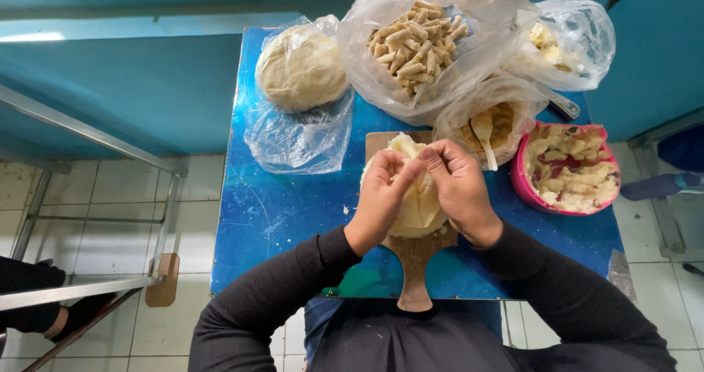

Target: The person stretches and thins a round piece of dough by hand, pulling its edges outward and rotating it over a wooden paddle on a small blue table. They repeatedly stretch the dough wider, lay it over a dough base on the paddle, and press and shape it to form a flat round crust.

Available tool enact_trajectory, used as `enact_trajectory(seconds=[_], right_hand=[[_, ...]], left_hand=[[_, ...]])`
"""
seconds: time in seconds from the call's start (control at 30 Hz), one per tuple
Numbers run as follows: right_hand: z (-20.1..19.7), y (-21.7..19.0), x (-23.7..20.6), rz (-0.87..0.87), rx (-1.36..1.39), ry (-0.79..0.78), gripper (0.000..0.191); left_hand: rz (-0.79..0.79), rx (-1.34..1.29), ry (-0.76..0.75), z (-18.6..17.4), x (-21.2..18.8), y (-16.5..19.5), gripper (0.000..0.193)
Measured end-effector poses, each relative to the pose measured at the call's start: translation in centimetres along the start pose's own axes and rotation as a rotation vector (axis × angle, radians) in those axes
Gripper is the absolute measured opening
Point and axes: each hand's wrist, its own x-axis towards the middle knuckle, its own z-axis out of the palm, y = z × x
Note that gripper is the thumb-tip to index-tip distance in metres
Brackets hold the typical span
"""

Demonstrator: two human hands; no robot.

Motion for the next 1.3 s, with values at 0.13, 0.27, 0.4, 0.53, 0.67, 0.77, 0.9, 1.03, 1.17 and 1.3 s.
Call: enact_trajectory(seconds=[0.13,0.27,0.4,0.53,0.67,0.77,0.9,1.03,1.17,1.3], right_hand=[[-0.3,-0.6,0.1,-0.095,-0.178,0.022,0.019],[-1.8,-1.9,0.9,-0.060,-0.396,-0.143,0.018],[-2.7,-3.0,1.1,-0.050,-0.437,-0.133,0.018],[-3.3,-3.9,1.1,-0.082,-0.452,-0.081,0.018],[-3.8,-4.1,1.4,-0.054,-0.269,-0.018,0.018],[-4.2,-4.3,1.6,-0.046,-0.198,0.063,0.018],[-4.6,-4.6,1.8,-0.072,-0.113,0.133,0.018],[-4.7,-4.9,1.8,-0.132,-0.024,0.117,0.017],[-5.3,-5.8,1.8,-0.132,0.004,0.180,0.016],[-6.9,-6.9,2.2,-0.159,-0.015,0.253,0.015]], left_hand=[[0.012,0.216,0.003,-0.1,0.0,1.6,0.025],[0.128,0.444,0.076,-0.7,0.4,3.4,0.025],[0.185,0.520,0.123,-0.7,0.5,4.4,0.026],[0.225,0.467,0.157,-1.1,0.7,4.5,0.026],[0.176,0.205,0.073,-1.5,1.1,4.0,0.023],[0.114,0.025,0.028,-2.3,1.6,3.8,0.022],[0.079,-0.124,0.014,-2.8,2.0,4.1,0.023],[0.067,-0.156,0.027,-3.1,2.3,4.8,0.021],[0.062,-0.183,0.080,-4.1,3.2,5.9,0.021],[0.118,-0.124,0.081,-6.9,4.4,7.5,0.021]])
